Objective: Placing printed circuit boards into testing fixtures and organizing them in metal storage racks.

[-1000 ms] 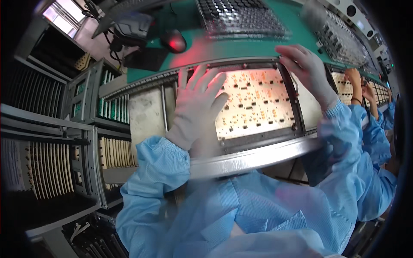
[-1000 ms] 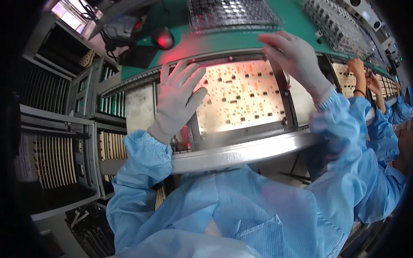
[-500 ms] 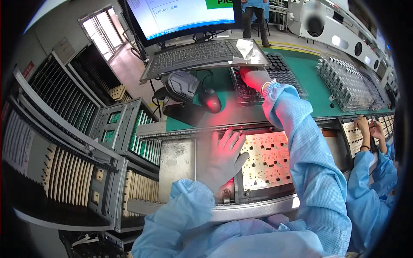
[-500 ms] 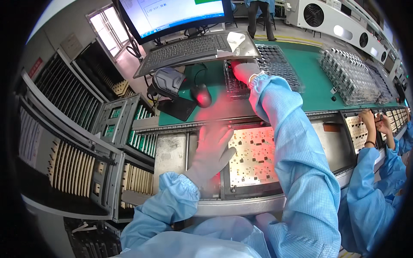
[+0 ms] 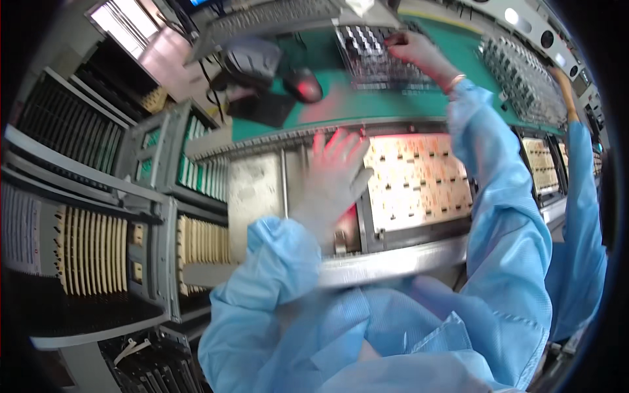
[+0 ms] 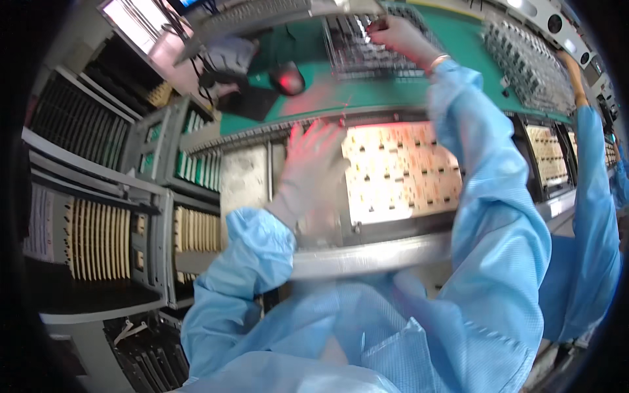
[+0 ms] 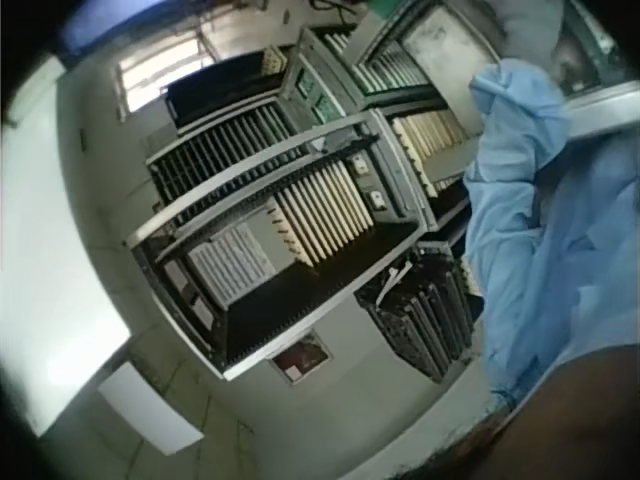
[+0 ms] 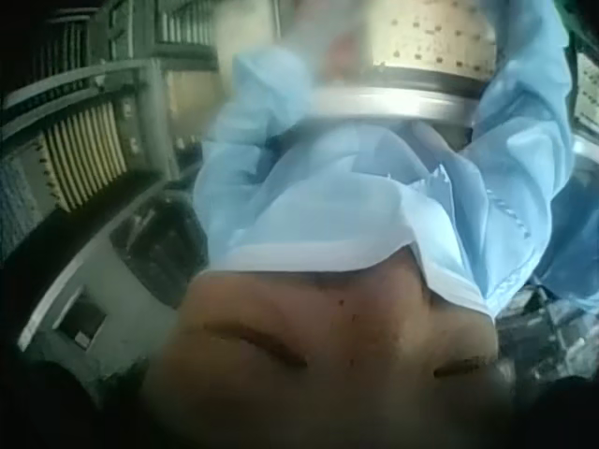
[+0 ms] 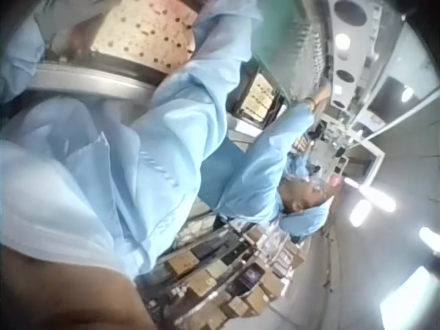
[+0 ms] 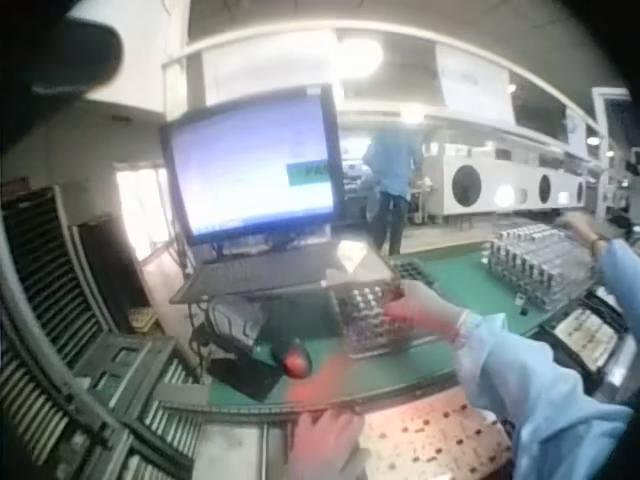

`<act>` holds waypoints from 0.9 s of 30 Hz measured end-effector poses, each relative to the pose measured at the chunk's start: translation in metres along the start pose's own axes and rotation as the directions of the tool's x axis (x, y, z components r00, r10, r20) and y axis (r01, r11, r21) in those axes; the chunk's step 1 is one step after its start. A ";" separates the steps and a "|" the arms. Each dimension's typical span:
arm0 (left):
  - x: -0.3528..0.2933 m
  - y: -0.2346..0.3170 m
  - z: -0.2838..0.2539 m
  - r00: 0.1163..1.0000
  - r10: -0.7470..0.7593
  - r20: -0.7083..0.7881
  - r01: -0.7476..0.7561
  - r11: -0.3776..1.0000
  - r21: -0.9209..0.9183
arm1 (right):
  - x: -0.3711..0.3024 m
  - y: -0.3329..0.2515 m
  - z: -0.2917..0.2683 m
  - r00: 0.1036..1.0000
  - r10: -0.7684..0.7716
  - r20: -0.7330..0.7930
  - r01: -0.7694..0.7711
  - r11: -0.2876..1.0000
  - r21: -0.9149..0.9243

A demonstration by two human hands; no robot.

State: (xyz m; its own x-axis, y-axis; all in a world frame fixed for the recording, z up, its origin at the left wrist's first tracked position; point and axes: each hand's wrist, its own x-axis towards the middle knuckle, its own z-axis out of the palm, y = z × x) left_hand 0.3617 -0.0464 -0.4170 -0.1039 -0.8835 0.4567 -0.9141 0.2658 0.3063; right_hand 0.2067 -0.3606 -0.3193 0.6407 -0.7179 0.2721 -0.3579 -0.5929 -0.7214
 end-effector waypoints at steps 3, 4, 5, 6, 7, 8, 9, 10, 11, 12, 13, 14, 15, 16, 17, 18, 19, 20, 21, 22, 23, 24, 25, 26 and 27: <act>0.003 0.003 -0.008 0.999 0.023 -0.029 -0.024 0.999 -0.025 | -0.088 -0.031 -0.035 0.995 0.075 0.064 -0.083 0.987 0.136; 0.006 0.005 -0.009 0.999 0.039 -0.030 -0.039 0.999 -0.021 | -0.114 -0.027 -0.048 0.988 0.132 0.078 -0.141 0.982 0.123; 0.008 0.006 -0.010 0.999 0.026 -0.019 -0.027 0.998 -0.057 | -0.142 -0.018 -0.057 0.982 0.163 0.094 -0.173 0.979 0.106; 0.007 0.004 -0.011 0.999 0.032 -0.014 -0.033 0.999 -0.040 | -0.166 -0.004 -0.059 0.978 0.155 0.141 -0.178 0.969 0.171; 0.005 0.001 -0.010 0.999 0.043 -0.014 -0.043 0.999 -0.025 | -0.188 0.000 -0.057 0.973 0.145 0.181 -0.185 0.955 0.231; 0.001 -0.003 -0.012 1.000 0.023 -0.007 -0.023 0.999 -0.039 | -0.205 -0.008 -0.046 0.946 0.258 0.197 -0.297 0.933 0.205; 0.000 -0.006 -0.009 0.999 0.038 -0.033 -0.040 0.998 -0.056 | -0.218 -0.017 -0.037 0.958 0.213 0.193 -0.234 0.968 0.090; -0.002 -0.006 -0.008 0.997 0.052 -0.060 -0.056 0.996 -0.067 | -0.224 -0.024 -0.028 0.967 0.163 0.196 -0.161 0.987 -0.023; -0.002 -0.005 -0.012 0.997 0.052 -0.052 -0.055 0.996 -0.070 | -0.224 -0.031 -0.027 0.977 0.047 0.209 0.008 0.967 -0.256; -0.004 -0.003 -0.012 0.998 0.050 -0.047 -0.053 0.996 -0.078 | -0.224 -0.030 -0.028 0.976 0.056 0.212 0.000 0.966 -0.257; -0.004 -0.003 -0.012 0.998 0.047 -0.045 -0.050 0.996 -0.076 | -0.220 -0.026 -0.028 0.975 0.040 0.221 0.024 0.959 -0.282; -0.004 -0.003 -0.011 0.998 0.046 -0.049 -0.049 0.996 -0.070 | -0.213 -0.022 -0.029 0.974 0.019 0.228 0.053 0.950 -0.308; -0.003 -0.004 -0.009 0.997 0.057 -0.043 -0.059 0.997 -0.053 | -0.210 -0.013 -0.032 0.972 -0.009 0.233 0.115 0.889 -0.442; -0.003 -0.004 -0.009 0.998 0.055 -0.043 -0.058 0.997 -0.052 | -0.211 -0.011 -0.034 0.972 -0.011 0.234 0.117 0.890 -0.441; -0.003 -0.004 -0.010 0.998 0.049 -0.028 -0.050 0.998 -0.032 | -0.211 -0.011 -0.034 0.970 0.018 0.243 0.089 0.902 -0.422; -0.003 -0.003 -0.012 0.999 0.042 -0.013 -0.042 0.999 -0.012 | -0.209 -0.011 -0.033 0.967 0.047 0.252 0.060 0.913 -0.403; -0.004 -0.004 -0.014 0.999 0.033 -0.014 -0.033 0.999 -0.010 | -0.207 -0.014 -0.032 0.956 -0.044 0.290 0.160 0.907 -0.389; -0.005 -0.004 -0.014 1.000 0.029 -0.011 -0.029 1.000 -0.011 | -0.206 -0.014 -0.032 0.954 -0.042 0.295 0.160 0.908 -0.388; -0.006 -0.004 -0.015 1.000 0.026 -0.007 -0.026 1.000 -0.012 | -0.205 -0.013 -0.031 0.947 -0.064 0.315 0.205 0.875 -0.438; -0.007 -0.005 -0.014 1.000 0.021 -0.006 -0.021 1.000 -0.015 | -0.204 -0.012 -0.031 0.938 -0.084 0.336 0.249 0.838 -0.485; -0.007 -0.006 -0.013 1.000 0.026 -0.016 -0.026 1.000 -0.012 | -0.202 -0.012 -0.032 0.936 -0.085 0.342 0.253 0.838 -0.483; -0.008 -0.007 -0.013 0.999 0.031 -0.026 -0.032 0.999 -0.008 | -0.201 -0.011 -0.034 0.928 -0.098 0.361 0.280 0.821 -0.498; -0.009 -0.008 -0.014 0.999 0.025 -0.026 -0.025 1.000 -0.008 | -0.199 -0.012 -0.035 0.919 -0.111 0.379 0.307 0.803 -0.511; -0.008 -0.008 -0.014 0.999 0.030 -0.025 -0.031 0.999 -0.009 | -0.198 -0.014 -0.035 0.917 -0.109 0.385 0.310 0.802 -0.511; -0.009 -0.008 -0.014 0.999 0.036 -0.024 -0.036 0.999 -0.009 | -0.197 -0.018 -0.035 0.910 -0.118 0.398 0.327 0.794 -0.512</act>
State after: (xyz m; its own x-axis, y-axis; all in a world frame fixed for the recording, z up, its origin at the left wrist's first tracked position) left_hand 0.3758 -0.0355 -0.4116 -0.1273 -0.8637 0.4876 -0.9061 0.3012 0.2970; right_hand 0.0630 -0.2214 -0.3379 0.8955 -0.4380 0.0790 -0.4225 -0.8925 -0.1581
